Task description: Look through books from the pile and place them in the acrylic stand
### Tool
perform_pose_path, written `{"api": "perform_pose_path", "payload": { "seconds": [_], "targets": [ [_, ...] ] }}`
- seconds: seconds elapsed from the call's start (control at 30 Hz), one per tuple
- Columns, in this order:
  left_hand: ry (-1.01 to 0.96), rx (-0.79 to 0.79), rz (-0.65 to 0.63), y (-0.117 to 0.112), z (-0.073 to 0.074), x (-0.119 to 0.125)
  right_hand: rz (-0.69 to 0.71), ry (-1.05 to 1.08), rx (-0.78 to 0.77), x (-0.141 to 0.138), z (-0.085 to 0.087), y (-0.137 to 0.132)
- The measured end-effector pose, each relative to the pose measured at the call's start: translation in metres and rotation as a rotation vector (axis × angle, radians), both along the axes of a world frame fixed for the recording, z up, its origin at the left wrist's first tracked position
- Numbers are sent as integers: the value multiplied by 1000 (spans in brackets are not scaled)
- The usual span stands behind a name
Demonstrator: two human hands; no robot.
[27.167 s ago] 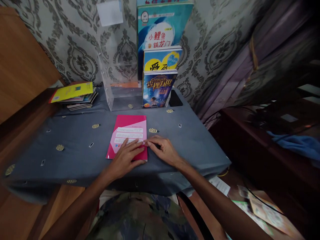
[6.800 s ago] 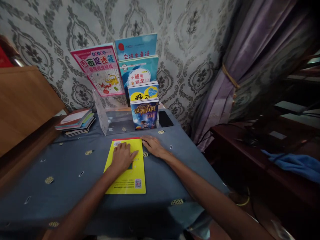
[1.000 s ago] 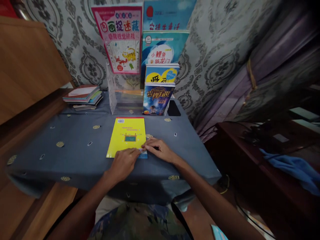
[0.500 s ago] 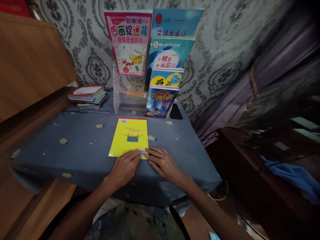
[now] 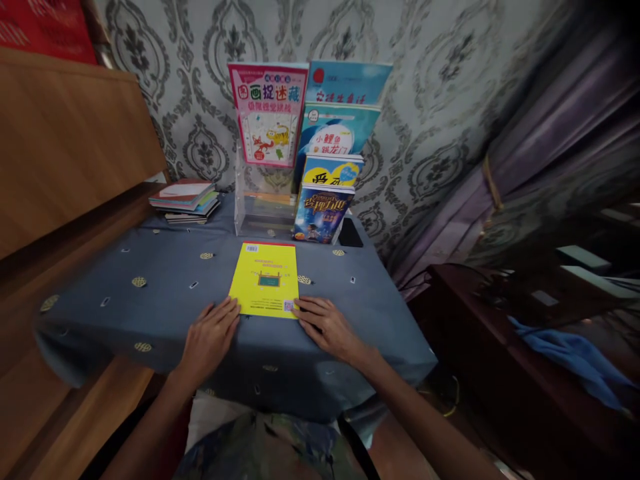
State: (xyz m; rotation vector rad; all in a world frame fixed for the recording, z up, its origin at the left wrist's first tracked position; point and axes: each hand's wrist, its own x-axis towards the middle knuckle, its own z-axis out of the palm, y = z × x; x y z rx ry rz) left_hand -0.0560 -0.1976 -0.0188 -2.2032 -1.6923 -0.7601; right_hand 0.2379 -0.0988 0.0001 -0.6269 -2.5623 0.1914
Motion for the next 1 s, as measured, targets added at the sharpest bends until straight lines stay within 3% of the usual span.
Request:
{"api": "perform_pose_path", "payload": {
  "seconds": [0.23, 0.47, 0.6, 0.83, 1.0],
  "targets": [
    [-47, 1, 30, 2, 1, 6, -35, 46, -24, 1, -7, 0],
    [-14, -183, 73, 14, 26, 9, -62, 45, -155, 1, 0, 2],
    [-2, -248, 70, 24, 31, 9, -140, -5, -193, -4, 2, 9],
    [-79, -361, -9, 47, 31, -4, -272, -127, -229, -32, 8, 63],
    [-58, -396, 33, 90, 35, -13, -374, -148, -197, -55, 9, 114]
  ]
}}
